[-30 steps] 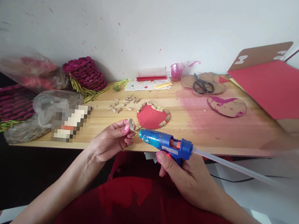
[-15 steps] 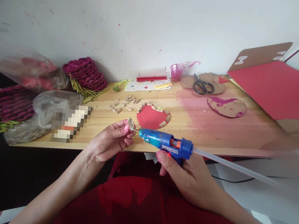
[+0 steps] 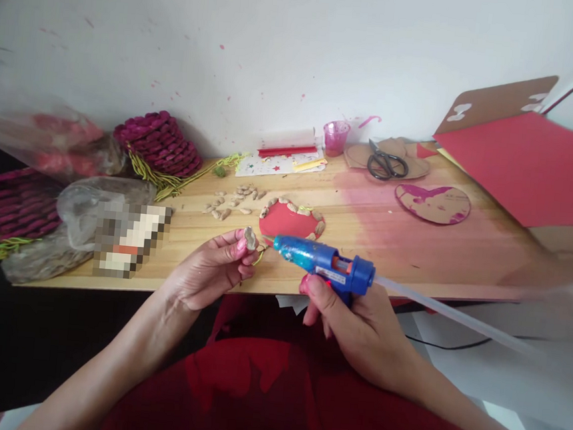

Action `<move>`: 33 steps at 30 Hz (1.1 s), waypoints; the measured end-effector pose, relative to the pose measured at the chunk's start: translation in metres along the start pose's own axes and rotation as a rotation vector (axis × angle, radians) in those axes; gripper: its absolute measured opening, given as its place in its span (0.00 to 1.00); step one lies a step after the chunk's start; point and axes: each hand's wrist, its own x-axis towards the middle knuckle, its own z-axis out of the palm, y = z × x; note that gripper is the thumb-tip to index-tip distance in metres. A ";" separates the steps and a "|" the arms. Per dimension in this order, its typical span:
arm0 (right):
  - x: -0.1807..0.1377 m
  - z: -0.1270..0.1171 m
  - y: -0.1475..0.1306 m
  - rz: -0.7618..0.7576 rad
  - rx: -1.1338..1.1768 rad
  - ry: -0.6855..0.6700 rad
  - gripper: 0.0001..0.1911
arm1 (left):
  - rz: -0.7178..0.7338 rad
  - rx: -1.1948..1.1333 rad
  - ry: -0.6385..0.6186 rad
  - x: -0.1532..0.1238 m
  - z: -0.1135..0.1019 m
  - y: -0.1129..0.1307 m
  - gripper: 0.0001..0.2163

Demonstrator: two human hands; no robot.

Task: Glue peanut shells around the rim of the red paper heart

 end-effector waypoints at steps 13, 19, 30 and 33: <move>0.041 -0.021 0.022 0.070 0.272 0.304 0.17 | 0.635 1.225 0.103 0.026 0.012 -0.008 0.03; 0.055 -0.022 0.033 0.003 0.246 0.267 0.16 | 0.711 1.454 0.057 0.039 0.016 -0.016 0.06; 0.064 -0.018 0.030 0.111 0.147 0.162 0.21 | 0.648 1.540 0.078 0.044 0.024 -0.016 0.05; 0.065 -0.019 0.032 0.106 0.160 0.148 0.19 | 0.652 1.538 0.085 0.043 0.025 -0.016 0.05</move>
